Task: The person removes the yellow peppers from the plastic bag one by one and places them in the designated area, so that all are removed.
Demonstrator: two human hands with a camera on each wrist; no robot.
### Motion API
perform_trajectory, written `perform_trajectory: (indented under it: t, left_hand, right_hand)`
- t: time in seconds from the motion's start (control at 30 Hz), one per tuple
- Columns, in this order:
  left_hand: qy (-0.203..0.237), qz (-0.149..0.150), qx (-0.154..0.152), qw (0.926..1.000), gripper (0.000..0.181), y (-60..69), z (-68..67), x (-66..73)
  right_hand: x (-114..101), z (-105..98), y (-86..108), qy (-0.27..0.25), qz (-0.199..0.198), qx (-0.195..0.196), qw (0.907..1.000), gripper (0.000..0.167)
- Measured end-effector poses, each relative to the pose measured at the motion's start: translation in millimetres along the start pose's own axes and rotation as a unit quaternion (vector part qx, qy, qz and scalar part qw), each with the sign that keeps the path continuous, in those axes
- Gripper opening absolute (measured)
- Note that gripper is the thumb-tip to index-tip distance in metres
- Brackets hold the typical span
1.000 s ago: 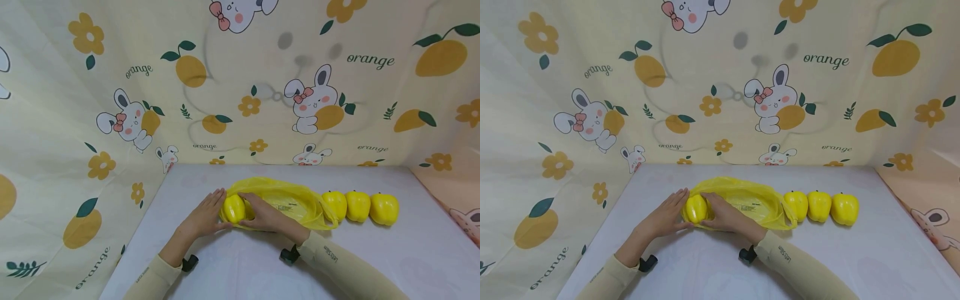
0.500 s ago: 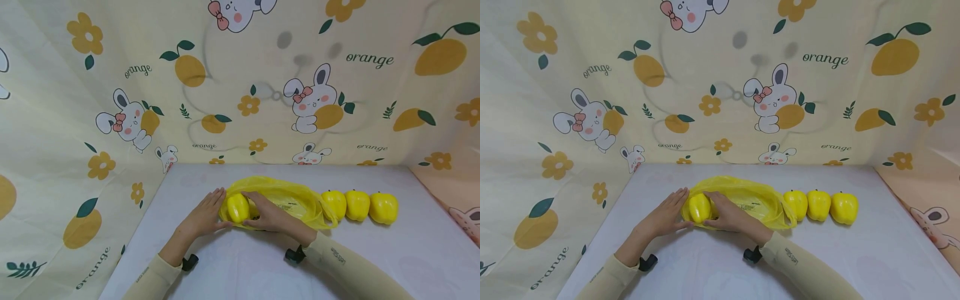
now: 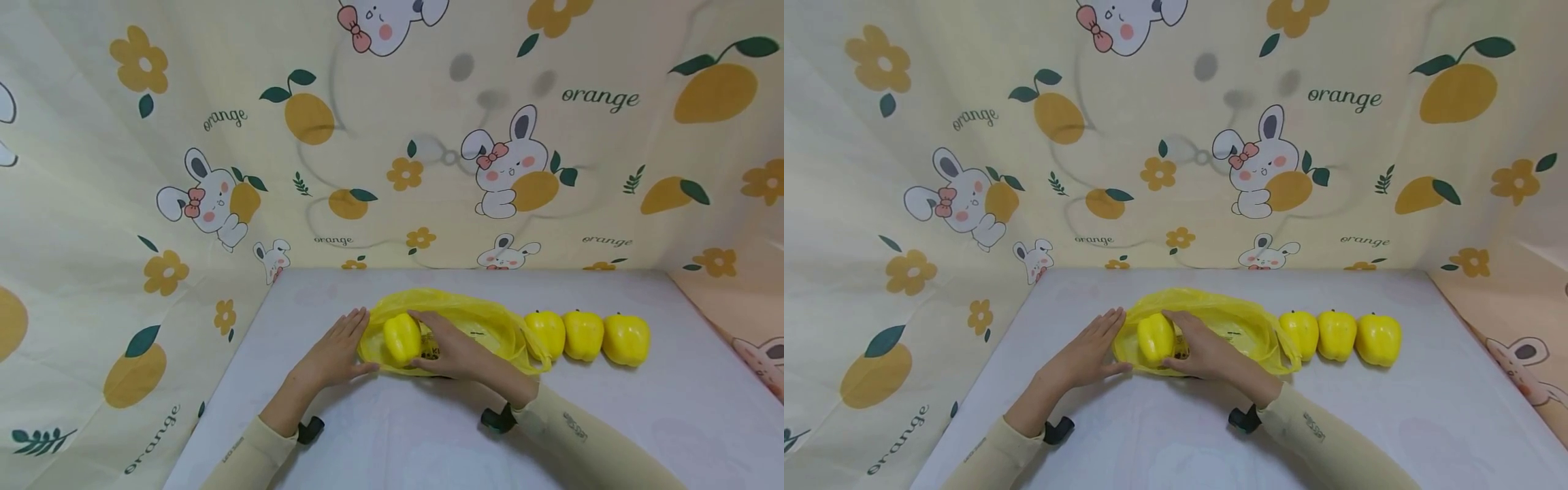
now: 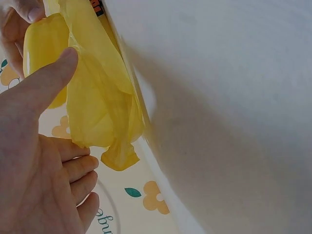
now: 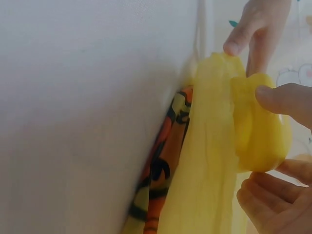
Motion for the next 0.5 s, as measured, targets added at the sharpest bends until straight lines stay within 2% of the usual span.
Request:
perform_trajectory:
  t: [0.27,0.5]
  left_hand:
    - [-0.001,-0.005,-0.002,1.0,0.107,-0.6,1.6,-0.4]
    - [0.0,-0.008,-0.001,1.0,0.107,-1.2,2.5,-1.2]
  right_hand:
    - [7,-13,11.4,-0.008,-0.008,0.019,0.9998,0.091]
    - [17,-26,20.6,0.007,-0.017,0.045,0.9988,0.092]
Point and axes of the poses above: each hand's wrist, its own y-axis away from the middle knuckle, its own z-axis out of the palm, x = y × z, the point moved 2 cm from there along -y, towards the middle knuckle, and after that the axes turned 13 degrees about z, right-handed, at the moved point
